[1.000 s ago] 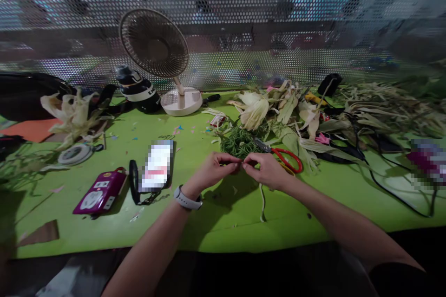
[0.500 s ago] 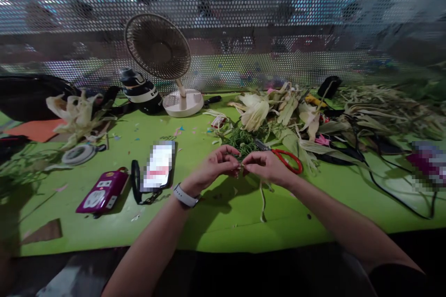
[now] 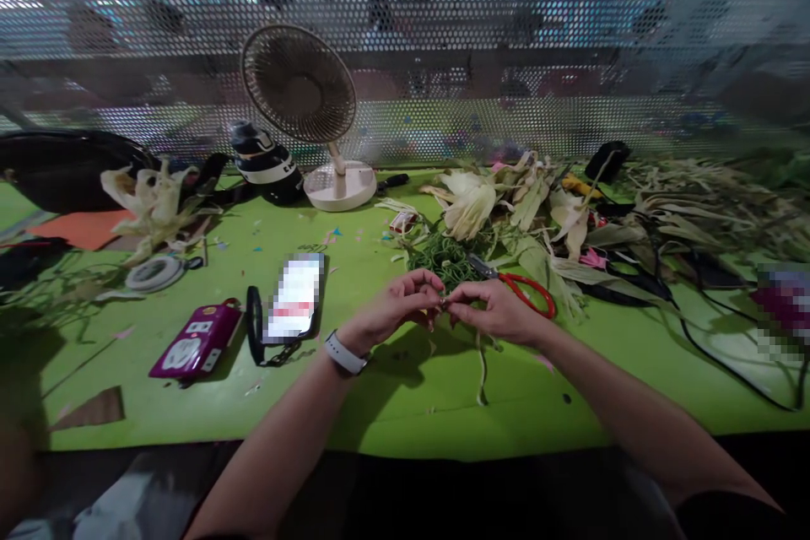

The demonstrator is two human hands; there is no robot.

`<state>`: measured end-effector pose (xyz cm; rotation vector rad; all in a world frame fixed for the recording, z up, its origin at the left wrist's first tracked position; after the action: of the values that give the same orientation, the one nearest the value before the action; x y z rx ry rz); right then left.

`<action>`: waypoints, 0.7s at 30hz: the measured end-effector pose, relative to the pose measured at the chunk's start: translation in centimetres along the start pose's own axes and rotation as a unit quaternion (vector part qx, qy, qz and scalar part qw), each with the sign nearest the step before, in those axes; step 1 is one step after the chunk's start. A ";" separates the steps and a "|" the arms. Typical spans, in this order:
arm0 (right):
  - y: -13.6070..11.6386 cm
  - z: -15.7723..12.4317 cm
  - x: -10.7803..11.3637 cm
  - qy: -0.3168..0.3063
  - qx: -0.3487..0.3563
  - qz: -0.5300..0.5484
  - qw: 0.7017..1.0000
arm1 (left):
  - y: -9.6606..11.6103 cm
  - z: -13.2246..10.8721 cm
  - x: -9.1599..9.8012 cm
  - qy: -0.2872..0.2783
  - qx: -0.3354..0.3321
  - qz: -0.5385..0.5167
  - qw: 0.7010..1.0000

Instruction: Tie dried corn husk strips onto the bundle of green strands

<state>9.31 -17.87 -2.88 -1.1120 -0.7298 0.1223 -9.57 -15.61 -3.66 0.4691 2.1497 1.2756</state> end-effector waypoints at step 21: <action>-0.1 0.1 0.5 0.024 0.005 -0.072 0.997 | -1.7 0.8 -1.0 0.085 -0.162 0.284 0.941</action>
<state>9.67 -17.60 -2.56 -1.0461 -0.7637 -0.0233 -8.26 -16.44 -5.17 0.9066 1.9429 2.0091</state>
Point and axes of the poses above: each hand's wrist, its own z-axis towards the middle knuckle, its own x-axis out of the back of the hand, y = z × x, the point moved 1 cm from there along z, towards the middle knuckle, and after that the axes turned 10 degrees about x, right-handed, at the moved point
